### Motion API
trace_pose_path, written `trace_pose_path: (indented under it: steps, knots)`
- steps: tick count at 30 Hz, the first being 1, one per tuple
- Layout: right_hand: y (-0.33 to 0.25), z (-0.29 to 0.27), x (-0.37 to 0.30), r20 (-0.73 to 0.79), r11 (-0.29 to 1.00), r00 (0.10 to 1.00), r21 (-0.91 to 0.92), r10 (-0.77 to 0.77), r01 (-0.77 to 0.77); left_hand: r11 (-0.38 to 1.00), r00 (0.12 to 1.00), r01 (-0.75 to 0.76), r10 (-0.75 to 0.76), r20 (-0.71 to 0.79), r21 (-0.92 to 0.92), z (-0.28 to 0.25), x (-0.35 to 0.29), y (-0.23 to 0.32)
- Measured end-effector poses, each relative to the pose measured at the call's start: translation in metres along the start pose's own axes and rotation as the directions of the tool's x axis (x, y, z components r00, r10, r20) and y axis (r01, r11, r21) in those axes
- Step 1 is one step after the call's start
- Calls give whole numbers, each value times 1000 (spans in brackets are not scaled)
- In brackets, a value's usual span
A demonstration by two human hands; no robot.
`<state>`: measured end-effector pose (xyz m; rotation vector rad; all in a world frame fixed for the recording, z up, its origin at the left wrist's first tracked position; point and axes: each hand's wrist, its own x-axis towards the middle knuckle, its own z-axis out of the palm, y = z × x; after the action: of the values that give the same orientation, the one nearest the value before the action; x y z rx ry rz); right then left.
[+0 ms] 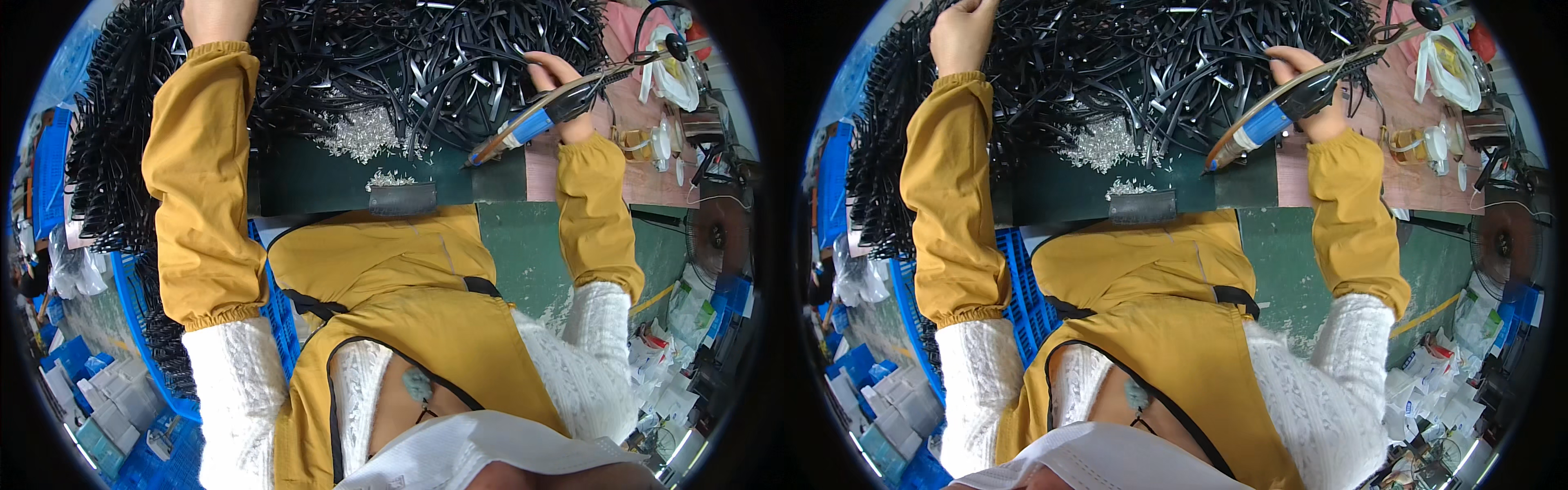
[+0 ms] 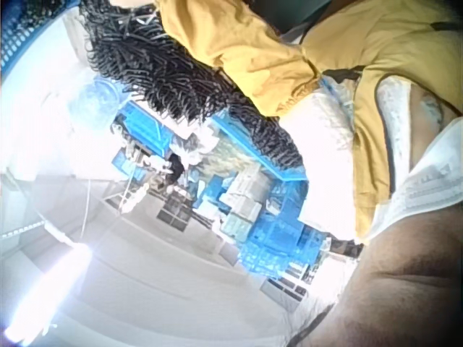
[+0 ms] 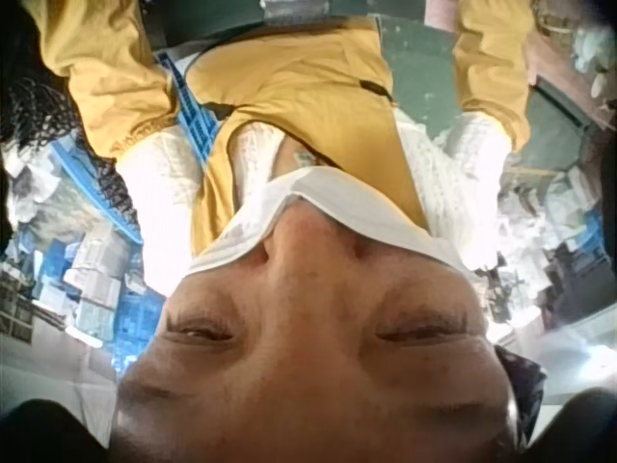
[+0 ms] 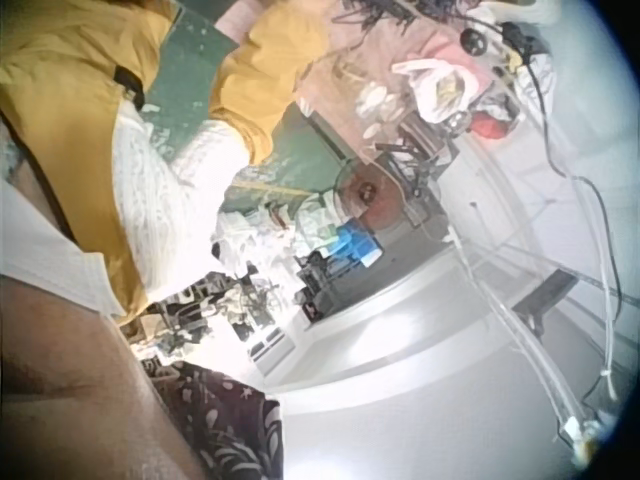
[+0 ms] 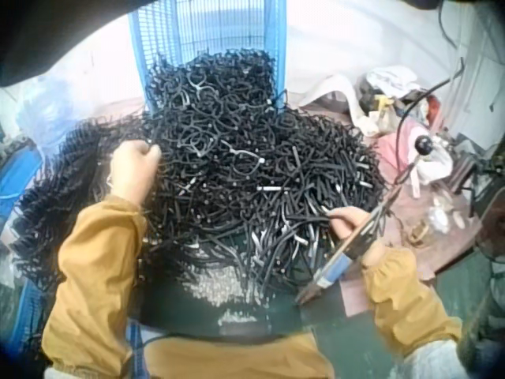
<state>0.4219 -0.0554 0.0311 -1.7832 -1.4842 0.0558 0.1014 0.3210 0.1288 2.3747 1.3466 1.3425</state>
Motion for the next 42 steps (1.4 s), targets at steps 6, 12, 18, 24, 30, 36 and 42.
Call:
trace_pose_path:
  steps: [6,12,18,24,30,36,42]
  knots:
    - [-42,-60,-103,-255,630,791,750,556,-200,999,961,35,-38,275,17,-48,8,8]
    - [-108,-47,-137,-344,364,917,896,204,255,797,935,-313,161,-317,-517,-96,-71,40]
    - [-133,-46,-63,-469,489,840,819,272,299,6,951,276,-147,272,-961,-108,-191,51]
    - [-62,13,-58,-87,363,666,886,741,-289,949,807,-114,262,530,-295,-32,-199,92]
    - [-108,38,-112,-129,269,726,960,675,-80,935,550,-307,327,768,-178,36,-190,134]
    - [-189,86,-127,343,335,829,794,442,-507,912,684,131,201,702,-389,-64,-202,112]
    - [-190,119,-108,253,665,961,699,112,-262,372,329,863,102,939,-342,-118,-288,77]
